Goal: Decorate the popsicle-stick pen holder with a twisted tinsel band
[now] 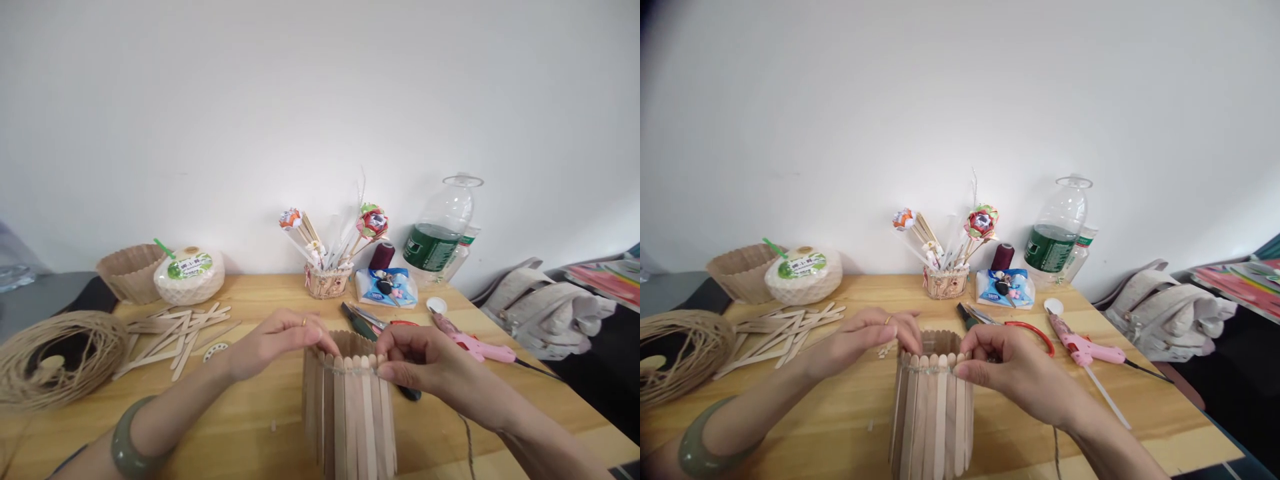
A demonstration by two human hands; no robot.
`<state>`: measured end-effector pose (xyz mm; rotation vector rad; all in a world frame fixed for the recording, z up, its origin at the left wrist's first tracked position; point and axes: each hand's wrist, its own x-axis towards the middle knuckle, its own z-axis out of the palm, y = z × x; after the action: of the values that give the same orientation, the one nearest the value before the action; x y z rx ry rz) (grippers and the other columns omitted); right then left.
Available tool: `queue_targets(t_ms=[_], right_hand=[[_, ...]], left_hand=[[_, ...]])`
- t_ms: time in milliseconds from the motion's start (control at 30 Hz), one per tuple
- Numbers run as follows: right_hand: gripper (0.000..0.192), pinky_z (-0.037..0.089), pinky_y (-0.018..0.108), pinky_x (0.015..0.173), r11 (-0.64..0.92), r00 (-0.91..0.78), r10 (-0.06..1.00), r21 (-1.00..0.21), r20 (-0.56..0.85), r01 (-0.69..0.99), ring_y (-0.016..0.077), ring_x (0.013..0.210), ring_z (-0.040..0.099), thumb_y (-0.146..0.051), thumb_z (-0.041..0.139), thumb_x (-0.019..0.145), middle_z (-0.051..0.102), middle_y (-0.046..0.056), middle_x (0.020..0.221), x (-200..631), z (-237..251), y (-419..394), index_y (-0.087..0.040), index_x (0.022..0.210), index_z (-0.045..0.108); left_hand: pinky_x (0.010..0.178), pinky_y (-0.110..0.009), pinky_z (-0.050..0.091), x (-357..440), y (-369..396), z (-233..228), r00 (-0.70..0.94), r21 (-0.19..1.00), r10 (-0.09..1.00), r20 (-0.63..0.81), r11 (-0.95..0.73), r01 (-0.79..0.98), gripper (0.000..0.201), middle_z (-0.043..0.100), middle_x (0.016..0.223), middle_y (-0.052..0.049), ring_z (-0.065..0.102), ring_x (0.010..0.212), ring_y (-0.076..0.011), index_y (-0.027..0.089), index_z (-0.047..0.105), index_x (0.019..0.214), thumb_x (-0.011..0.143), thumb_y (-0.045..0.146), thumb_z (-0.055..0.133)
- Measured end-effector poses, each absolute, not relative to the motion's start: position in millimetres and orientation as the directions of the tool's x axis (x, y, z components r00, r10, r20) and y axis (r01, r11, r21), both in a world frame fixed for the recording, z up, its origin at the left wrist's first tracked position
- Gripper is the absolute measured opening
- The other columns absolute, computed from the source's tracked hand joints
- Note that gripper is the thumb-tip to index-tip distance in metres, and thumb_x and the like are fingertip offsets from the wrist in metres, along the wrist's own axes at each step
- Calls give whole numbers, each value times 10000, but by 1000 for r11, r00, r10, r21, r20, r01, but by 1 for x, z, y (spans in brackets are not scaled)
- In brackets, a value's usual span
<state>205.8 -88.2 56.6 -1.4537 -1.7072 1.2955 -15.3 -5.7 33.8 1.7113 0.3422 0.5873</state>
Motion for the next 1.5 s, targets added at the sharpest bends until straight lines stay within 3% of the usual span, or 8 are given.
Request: queue_targets(t_ms=[133,367,533,733,867,1233,1500], right_hand=[[174,236,195,428,-15,-227,964,-878,-140,478,70,483,356,-320,575,787,402,-70,529,200,56,-87,-167,725,521],[144,227,191,404,101,-198,980,-784,-29,613,67,466,325,-260,549,806,374,-76,511,185,61,-91,-172,693,536],[155,298,188,418,233,-182,972,-630,146,741,84,481,420,-263,549,812,458,-56,522,179,58,-100,-190,676,541],[133,309,177,383,378,-234,903,-409,360,830,76,410,428,-198,539,805,483,-65,493,177,50,-109,-206,674,514],[143,316,187,400,445,-290,835,-264,467,856,75,400,416,-196,521,829,480,-65,510,179,42,-114,-217,694,481],[107,313,181,415,519,-342,761,-203,552,830,71,407,418,-209,479,871,473,-68,537,182,35,-115,-221,765,473],[132,324,172,416,535,-355,739,-178,573,826,63,411,448,-208,482,869,505,-62,542,182,35,-114,-209,737,475]], left_hand=[[769,-311,447,-13,-7,40,803,960,557,211,-274,-62,387,665,864,-90,591,814,-193,147,709,844,850,421,435],[930,-374,372,-10,-17,38,794,845,565,224,-518,130,215,653,900,-57,579,872,-189,190,701,837,694,347,669],[1051,-442,214,-11,-20,36,778,796,556,293,-593,124,146,650,896,-57,579,903,-190,179,702,793,679,269,687],[1015,-443,273,-13,-23,40,789,698,500,356,-704,132,147,653,865,-50,562,953,-206,204,704,827,687,227,665],[1035,-445,223,-12,-26,44,783,601,454,426,-789,130,109,689,763,-17,561,960,-204,215,696,787,701,178,640],[1056,-438,152,-12,-30,44,738,428,327,591,-902,56,104,708,640,24,599,890,-176,215,676,769,754,151,596],[1054,-435,153,-12,-28,42,741,430,324,588,-901,52,112,697,618,17,610,864,-172,194,676,743,733,119,593]])
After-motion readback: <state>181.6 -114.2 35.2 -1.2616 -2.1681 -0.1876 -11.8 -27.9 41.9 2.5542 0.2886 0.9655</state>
